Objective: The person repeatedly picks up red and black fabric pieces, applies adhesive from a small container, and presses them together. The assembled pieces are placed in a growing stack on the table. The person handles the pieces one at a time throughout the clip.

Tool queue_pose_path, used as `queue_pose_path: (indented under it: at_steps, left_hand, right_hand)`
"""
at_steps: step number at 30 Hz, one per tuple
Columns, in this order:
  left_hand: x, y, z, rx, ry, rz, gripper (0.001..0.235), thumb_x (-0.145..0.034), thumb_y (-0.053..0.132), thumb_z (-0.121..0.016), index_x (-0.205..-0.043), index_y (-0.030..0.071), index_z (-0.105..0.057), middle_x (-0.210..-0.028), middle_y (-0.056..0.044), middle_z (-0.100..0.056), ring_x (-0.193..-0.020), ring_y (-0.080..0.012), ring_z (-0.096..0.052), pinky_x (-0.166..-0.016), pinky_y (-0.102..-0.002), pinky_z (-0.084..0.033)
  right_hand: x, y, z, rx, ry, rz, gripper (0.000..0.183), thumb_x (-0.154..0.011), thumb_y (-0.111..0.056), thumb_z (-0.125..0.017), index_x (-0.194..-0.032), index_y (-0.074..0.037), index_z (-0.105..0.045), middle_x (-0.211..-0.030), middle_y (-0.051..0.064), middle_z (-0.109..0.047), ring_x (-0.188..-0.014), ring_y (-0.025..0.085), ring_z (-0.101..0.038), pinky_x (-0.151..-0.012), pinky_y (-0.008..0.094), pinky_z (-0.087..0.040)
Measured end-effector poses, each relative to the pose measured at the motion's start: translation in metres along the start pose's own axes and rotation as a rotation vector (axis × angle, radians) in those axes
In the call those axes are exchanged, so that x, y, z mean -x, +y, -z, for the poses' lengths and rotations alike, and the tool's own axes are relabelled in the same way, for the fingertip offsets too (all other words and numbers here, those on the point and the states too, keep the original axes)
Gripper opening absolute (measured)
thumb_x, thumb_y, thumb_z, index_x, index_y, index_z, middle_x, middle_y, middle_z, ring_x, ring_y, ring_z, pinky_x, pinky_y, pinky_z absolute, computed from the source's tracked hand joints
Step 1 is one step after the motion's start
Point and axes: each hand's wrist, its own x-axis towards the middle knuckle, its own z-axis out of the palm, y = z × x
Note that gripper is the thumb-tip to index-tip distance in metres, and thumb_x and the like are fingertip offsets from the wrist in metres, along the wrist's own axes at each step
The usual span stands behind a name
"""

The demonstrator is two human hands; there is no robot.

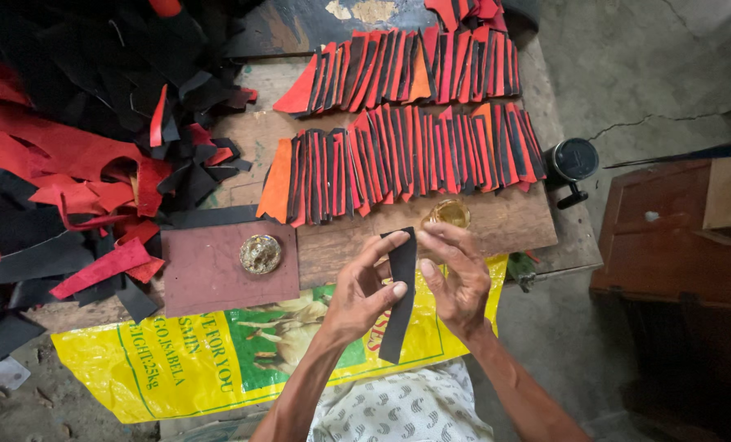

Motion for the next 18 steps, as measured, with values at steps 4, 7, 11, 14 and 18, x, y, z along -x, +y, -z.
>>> queue_pose_path:
  at_steps: [4, 7, 11, 14, 18]
  left_hand:
    - [-0.0014, 0.0015, 0.0002, -0.014, -0.004, 0.028, 0.07, -0.089, 0.009, -0.076, -0.149, -0.008, -0.045, -0.133, -0.005, -0.044, -0.116, -0.0169, -0.06, -0.089, -0.028, -0.055]
    - [-0.0014, 0.0015, 0.0011, -0.04, -0.013, 0.021, 0.069, -0.09, 0.009, -0.076, -0.149, -0.008, -0.045, -0.134, -0.005, -0.045, -0.118, -0.0172, -0.06, -0.092, -0.028, -0.055]
    - [-0.0028, 0.0006, 0.0034, -0.026, -0.005, -0.007, 0.069, -0.09, 0.008, -0.076, -0.149, -0.008, -0.044, -0.135, -0.006, -0.044, -0.121, -0.0171, -0.06, -0.095, -0.028, -0.054]
    - [-0.0048, -0.0011, 0.0035, 0.044, 0.01, -0.01, 0.071, -0.089, 0.006, -0.077, -0.149, -0.008, -0.043, -0.135, -0.007, -0.044, -0.123, -0.018, -0.06, -0.1, -0.031, -0.054]
    - [-0.0051, -0.0029, 0.0036, 0.054, 0.021, 0.012, 0.07, -0.089, 0.006, -0.076, -0.15, -0.008, -0.044, -0.134, -0.006, -0.044, -0.118, -0.0185, -0.059, -0.095, -0.032, -0.054]
  right_hand:
    - [-0.0061, 0.0012, 0.0011, 0.036, -0.015, 0.058, 0.035, -0.096, -0.012, -0.065, -0.129, 0.002, -0.067, -0.134, 0.016, -0.062, -0.126, 0.028, -0.061, -0.111, 0.038, -0.048]
    - [-0.0085, 0.0007, 0.0038, 0.077, -0.038, 0.091, 0.038, -0.095, -0.014, -0.064, -0.13, 0.002, -0.066, -0.135, 0.017, -0.061, -0.125, 0.03, -0.061, -0.111, 0.039, -0.048]
    - [-0.0069, -0.0032, 0.0056, 0.131, -0.023, 0.108, 0.032, -0.095, -0.015, -0.064, -0.122, 0.0, -0.071, -0.131, 0.018, -0.063, -0.121, 0.031, -0.064, -0.106, 0.039, -0.051]
    - [-0.0045, -0.0061, 0.0061, 0.192, 0.006, 0.157, 0.026, -0.094, -0.015, -0.065, -0.114, -0.002, -0.075, -0.126, 0.018, -0.065, -0.118, 0.031, -0.064, -0.103, 0.039, -0.051]
    - [-0.0034, -0.0053, 0.0054, 0.18, 0.053, 0.215, 0.02, -0.096, -0.015, -0.064, -0.107, -0.004, -0.076, -0.123, 0.017, -0.064, -0.118, 0.031, -0.063, -0.104, 0.04, -0.051]
